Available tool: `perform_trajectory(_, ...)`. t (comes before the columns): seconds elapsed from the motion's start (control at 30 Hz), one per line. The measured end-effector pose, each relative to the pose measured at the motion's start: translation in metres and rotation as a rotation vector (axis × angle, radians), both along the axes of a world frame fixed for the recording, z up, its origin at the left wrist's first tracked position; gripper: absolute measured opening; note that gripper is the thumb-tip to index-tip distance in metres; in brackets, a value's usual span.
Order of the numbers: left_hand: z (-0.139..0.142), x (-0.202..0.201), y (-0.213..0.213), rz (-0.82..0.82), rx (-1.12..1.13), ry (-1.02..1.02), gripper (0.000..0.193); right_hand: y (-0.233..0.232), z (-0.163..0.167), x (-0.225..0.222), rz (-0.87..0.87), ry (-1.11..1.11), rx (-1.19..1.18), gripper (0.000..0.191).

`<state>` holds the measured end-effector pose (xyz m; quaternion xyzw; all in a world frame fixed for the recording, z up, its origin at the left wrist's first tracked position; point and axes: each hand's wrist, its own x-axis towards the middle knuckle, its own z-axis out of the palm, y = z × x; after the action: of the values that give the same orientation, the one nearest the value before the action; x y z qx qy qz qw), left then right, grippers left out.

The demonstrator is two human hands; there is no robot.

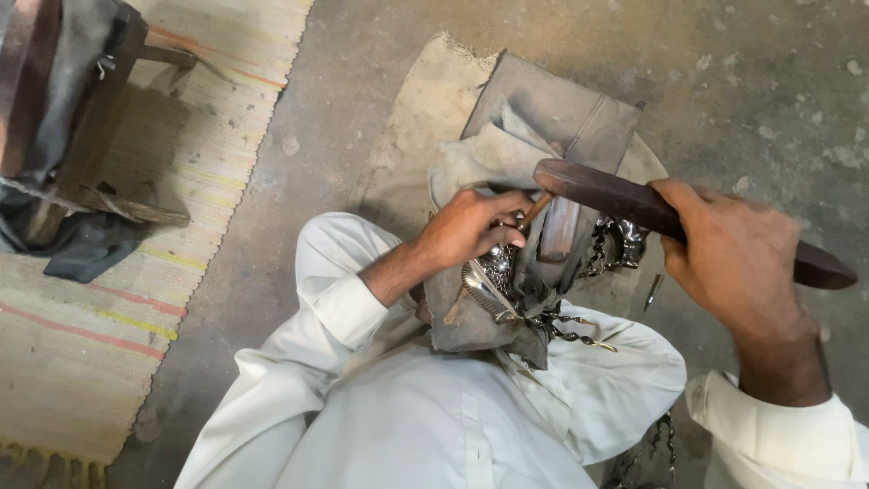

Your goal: The person sits cross-legged on the floor with a wooden board on their lap and shapes silver metal animal figurines. They hold a small punch against the metal with one hand and strike it with a wooden mallet in the other, repositioning the figurine and punch repeatedly to work different areas of the pieces.

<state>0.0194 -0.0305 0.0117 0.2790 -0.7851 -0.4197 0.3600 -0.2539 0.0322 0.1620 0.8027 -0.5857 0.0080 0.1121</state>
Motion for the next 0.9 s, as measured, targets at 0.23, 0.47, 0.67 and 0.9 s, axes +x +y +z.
perform_trajectory(0.23, 0.009, -0.004, -0.016, -0.261, -0.133, -0.115, 0.036, 0.033, -0.041, -0.031, -0.165, -0.193, 0.062, 0.038)
perform_trajectory(0.47, 0.011, -0.002, -0.021, -0.309, -0.138, -0.085, 0.031, 0.064, -0.076, -0.056, -0.245, -0.655, -0.094, 0.031)
perform_trajectory(0.67, 0.014, -0.008, -0.029, -0.364, -0.212, -0.125, 0.033, 0.066, -0.070, -0.043, -0.079, -0.382, -0.185, 0.035)
perform_trajectory(0.9, 0.012, -0.001, -0.027, -0.331, -0.193, -0.207, 0.031, 0.065, -0.070, -0.036, -0.161, -0.315, -0.064, 0.034)
